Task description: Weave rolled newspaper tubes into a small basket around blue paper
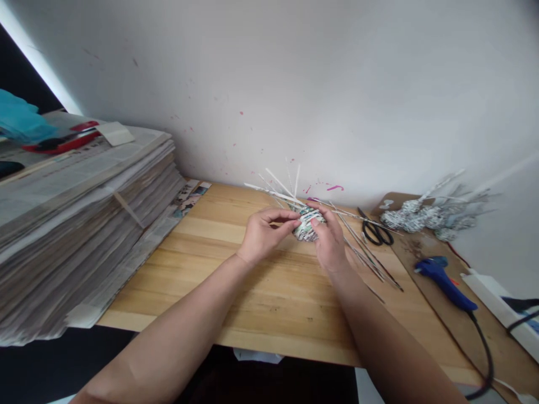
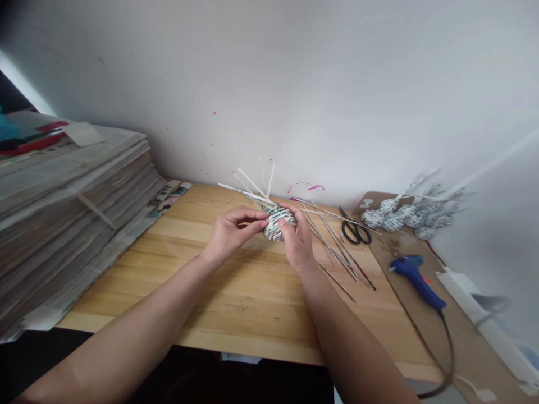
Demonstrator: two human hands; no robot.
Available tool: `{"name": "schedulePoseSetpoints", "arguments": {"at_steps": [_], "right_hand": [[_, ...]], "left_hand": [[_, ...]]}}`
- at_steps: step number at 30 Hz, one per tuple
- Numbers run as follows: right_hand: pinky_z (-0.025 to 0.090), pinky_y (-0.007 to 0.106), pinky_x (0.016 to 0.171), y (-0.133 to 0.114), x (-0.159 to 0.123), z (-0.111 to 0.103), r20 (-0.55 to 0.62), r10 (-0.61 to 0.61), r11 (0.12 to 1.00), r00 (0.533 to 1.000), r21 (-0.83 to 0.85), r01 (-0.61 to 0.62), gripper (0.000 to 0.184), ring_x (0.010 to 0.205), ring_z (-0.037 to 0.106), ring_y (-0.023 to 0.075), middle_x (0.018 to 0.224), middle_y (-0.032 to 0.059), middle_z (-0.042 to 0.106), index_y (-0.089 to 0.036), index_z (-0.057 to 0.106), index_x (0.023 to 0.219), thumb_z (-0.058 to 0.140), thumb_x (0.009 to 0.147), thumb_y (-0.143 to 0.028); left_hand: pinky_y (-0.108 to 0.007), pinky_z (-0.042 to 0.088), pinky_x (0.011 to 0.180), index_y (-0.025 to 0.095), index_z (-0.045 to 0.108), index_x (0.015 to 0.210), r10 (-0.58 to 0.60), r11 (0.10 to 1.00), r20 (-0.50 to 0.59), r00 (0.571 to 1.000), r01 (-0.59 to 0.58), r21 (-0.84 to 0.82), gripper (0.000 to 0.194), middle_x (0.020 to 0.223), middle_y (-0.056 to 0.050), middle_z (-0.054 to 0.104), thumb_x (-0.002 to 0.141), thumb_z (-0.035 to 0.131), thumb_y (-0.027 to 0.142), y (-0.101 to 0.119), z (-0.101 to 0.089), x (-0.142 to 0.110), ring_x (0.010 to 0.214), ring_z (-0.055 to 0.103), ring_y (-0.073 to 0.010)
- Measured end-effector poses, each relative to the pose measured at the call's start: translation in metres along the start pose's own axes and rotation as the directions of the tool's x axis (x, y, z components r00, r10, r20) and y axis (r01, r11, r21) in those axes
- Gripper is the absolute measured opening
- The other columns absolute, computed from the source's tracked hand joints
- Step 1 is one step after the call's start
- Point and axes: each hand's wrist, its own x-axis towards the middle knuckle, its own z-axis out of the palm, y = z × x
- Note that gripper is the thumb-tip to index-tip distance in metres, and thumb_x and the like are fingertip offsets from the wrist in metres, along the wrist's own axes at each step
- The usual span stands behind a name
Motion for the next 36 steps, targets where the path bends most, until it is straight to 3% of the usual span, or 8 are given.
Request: {"name": "schedulePoseSetpoints", "arguments": {"at_steps": [10,13,19,25,30,36], "right_hand": [[0.05,0.04,0.097,-0.005,-0.001,-0.001,0.033,-0.069,0.994,0.997,-0.087,0.071,0.033,0.11,0.064,0.0241,0.121,0.0049,0.069,-0.025,0.067,0.122,0.066,0.09,-0.035],[0.05,0.04,0.098,-0.01,-0.004,0.003,0.029,-0.07,0.992,0.997,-0.104,0.073,0.034,0.111,0.064,0.025,0.121,0.0055,0.069,-0.024,0.066,0.121,0.067,0.089,-0.036],[0.048,0.039,0.101,-0.018,-0.008,0.008,0.01,-0.092,0.987,0.996,-0.132,0.092,0.032,0.112,0.062,0.0249,0.12,0.0051,0.068,-0.026,0.067,0.119,0.068,0.089,-0.04],[0.051,0.034,0.086,-0.006,-0.008,0.009,-0.106,0.016,0.999,0.994,-0.038,-0.02,0.024,0.099,0.063,0.0216,0.107,0.003,0.069,-0.025,0.069,0.109,0.064,0.092,-0.042],[0.049,0.032,0.081,-0.001,-0.007,0.009,-0.152,0.023,1.0,0.988,-0.005,-0.024,0.02,0.093,0.063,0.0194,0.101,0.0012,0.07,-0.025,0.071,0.105,0.058,0.092,-0.035],[0.05,0.03,0.075,0.0,-0.004,0.012,-0.187,0.067,0.997,0.98,0.054,-0.058,0.024,0.085,0.063,0.0181,0.094,0.0001,0.069,-0.024,0.07,0.096,0.064,0.09,-0.047]], "left_hand": [[-0.028,0.064,0.072,0.015,0.08,0.091,0.015,0.999,-0.011,1.0,-0.014,0.034,0.019,0.092,-0.008,0.08,0.078,0.078,0.028,-0.006,0.001,-0.001,0.078,0.075,-0.0169],[-0.026,0.063,0.072,0.016,0.079,0.1,0.027,0.998,-0.019,0.999,-0.026,0.059,0.025,0.091,-0.008,0.079,0.078,0.076,0.027,-0.008,0.0,-0.002,0.079,0.074,-0.0159],[-0.024,0.062,0.071,0.019,0.078,0.109,0.089,0.981,-0.026,0.996,-0.083,0.175,0.029,0.104,-0.009,0.074,0.082,0.07,0.024,-0.01,0.001,-0.005,0.092,0.071,-0.0174],[-0.025,0.062,0.072,0.02,0.079,0.109,0.101,0.977,0.003,0.995,-0.099,0.19,0.027,0.104,-0.009,0.073,0.084,0.068,0.023,-0.013,0.006,-0.009,0.092,0.07,-0.0174],[-0.026,0.061,0.076,0.021,0.08,0.105,0.135,0.961,0.006,0.991,-0.133,0.242,0.025,0.097,-0.008,0.072,0.085,0.066,0.02,-0.014,0.006,-0.009,0.089,0.068,-0.0162],[-0.025,0.06,0.074,0.021,0.08,0.107,0.139,0.96,0.011,0.99,-0.137,0.245,0.025,0.095,-0.008,0.07,0.086,0.066,0.021,-0.016,0.008,-0.011,0.089,0.067,-0.0163]]}}
